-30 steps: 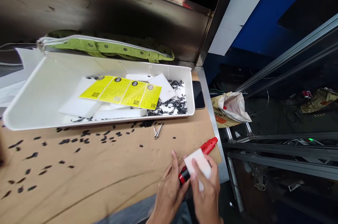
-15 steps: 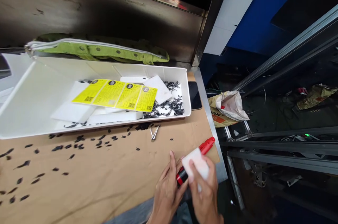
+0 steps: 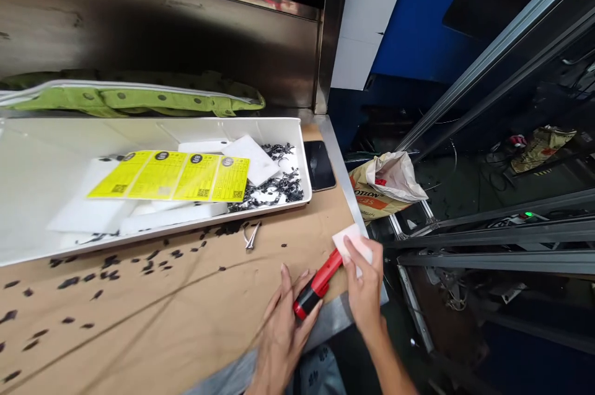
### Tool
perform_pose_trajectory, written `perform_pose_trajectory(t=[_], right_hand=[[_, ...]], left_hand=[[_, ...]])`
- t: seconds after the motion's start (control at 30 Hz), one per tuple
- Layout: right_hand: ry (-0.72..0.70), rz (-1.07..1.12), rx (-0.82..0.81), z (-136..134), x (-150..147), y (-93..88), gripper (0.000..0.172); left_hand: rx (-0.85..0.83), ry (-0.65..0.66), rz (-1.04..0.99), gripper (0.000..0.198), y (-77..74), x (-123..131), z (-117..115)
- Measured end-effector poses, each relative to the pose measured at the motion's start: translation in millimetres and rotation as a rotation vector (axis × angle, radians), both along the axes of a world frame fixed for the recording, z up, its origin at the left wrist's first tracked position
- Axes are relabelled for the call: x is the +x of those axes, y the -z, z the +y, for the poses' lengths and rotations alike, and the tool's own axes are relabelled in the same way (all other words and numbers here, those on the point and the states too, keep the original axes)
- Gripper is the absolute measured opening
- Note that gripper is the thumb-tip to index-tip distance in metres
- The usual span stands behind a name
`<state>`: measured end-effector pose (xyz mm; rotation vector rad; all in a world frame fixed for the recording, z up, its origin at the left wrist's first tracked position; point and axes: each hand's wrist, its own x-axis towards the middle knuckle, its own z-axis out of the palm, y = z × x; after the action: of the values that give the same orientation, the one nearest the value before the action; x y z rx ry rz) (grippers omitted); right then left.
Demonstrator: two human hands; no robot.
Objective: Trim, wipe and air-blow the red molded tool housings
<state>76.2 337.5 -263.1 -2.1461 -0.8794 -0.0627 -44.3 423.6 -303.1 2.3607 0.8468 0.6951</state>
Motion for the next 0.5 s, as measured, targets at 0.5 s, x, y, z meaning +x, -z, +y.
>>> perform_pose_trajectory(t=[0.5], right_hand=[[-0.061,0.054,0.036,0,-14,11.1,0.039]], left_hand=[[-0.021,0.027,0.017,0.081,-2.0,-1,3]])
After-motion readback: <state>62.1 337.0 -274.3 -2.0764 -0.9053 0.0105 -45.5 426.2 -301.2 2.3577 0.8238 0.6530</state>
